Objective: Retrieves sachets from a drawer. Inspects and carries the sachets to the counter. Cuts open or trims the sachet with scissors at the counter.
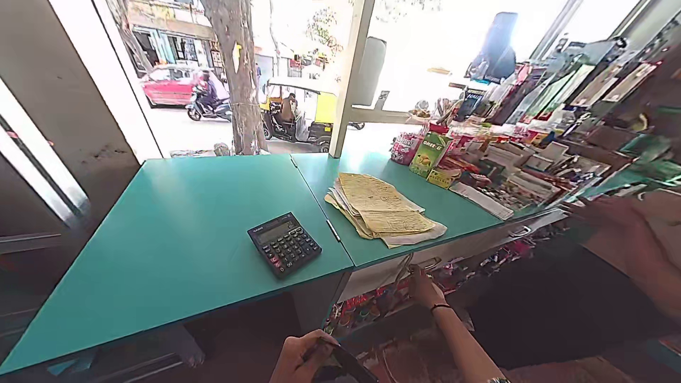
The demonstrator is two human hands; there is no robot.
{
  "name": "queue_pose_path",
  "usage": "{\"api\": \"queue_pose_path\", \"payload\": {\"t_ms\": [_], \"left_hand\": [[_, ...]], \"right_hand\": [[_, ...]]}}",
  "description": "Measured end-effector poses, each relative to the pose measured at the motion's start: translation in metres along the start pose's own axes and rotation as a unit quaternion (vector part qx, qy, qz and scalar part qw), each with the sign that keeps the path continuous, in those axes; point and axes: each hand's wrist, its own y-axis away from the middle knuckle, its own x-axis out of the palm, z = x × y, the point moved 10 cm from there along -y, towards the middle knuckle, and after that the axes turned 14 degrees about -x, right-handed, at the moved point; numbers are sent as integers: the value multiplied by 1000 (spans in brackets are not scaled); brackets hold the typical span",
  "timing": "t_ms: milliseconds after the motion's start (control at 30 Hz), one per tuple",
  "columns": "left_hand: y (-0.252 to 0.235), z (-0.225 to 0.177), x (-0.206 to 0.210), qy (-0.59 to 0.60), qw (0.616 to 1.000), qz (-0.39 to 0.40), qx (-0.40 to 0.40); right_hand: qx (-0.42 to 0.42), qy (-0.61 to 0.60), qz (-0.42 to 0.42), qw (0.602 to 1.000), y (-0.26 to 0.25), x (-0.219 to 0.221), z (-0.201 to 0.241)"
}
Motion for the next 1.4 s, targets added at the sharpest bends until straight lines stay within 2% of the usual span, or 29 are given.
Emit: {"api": "queue_pose_path", "payload": {"t_ms": [267, 400, 567, 667, 767, 833, 933, 1000, 1033, 1067, 1133, 1200, 1300, 1400], "left_hand": [[-47, 14, 9, -52, 999, 11, -2], [-51, 11, 17, -56, 998, 1, -12], [-58, 8, 22, 25, 996, -70, -44], [-69, 10, 30, 88, 990, -84, -73], [-79, 16, 44, 104, 986, -93, -88], [-83, 16, 55, 107, 986, -84, -92], [-92, 8, 65, 85, 990, -74, -82], [-94, 7, 71, 74, 991, -70, -90], [-96, 6, 73, 75, 991, -67, -92], [-99, 6, 74, 78, 990, -65, -93], [-103, 8, 76, 93, 988, -65, -107], [-105, 9, 79, 110, 984, -64, -124], [-107, 9, 81, 128, 983, -57, -122], [-111, 10, 85, 154, 979, -53, -124]], "right_hand": [[12, 9, -34, 999, 16, -5, 6], [38, 25, -22, 999, 49, -6, -4], [21, -29, -6, 999, 90, -19, -34], [22, -48, 9, 999, 106, -21, -48], [7, -52, 18, 998, 127, -26, -62], [2, -19, 0, 1000, 145, -55, -61], [-45, 117, -170, 978, 167, -153, -15], [-118, 104, -233, 960, 161, -187, 19], [-156, 64, -208, 963, 145, -183, 28], [-174, 23, -149, 973, 123, -166, 30], [-119, -14, 23, 993, 85, -117, 20], [-58, 20, 129, 990, 65, -80, 2], [-41, -13, 131, 990, 57, -62, -23], [-36, -137, 102, 985, 70, -70, -42]]}}
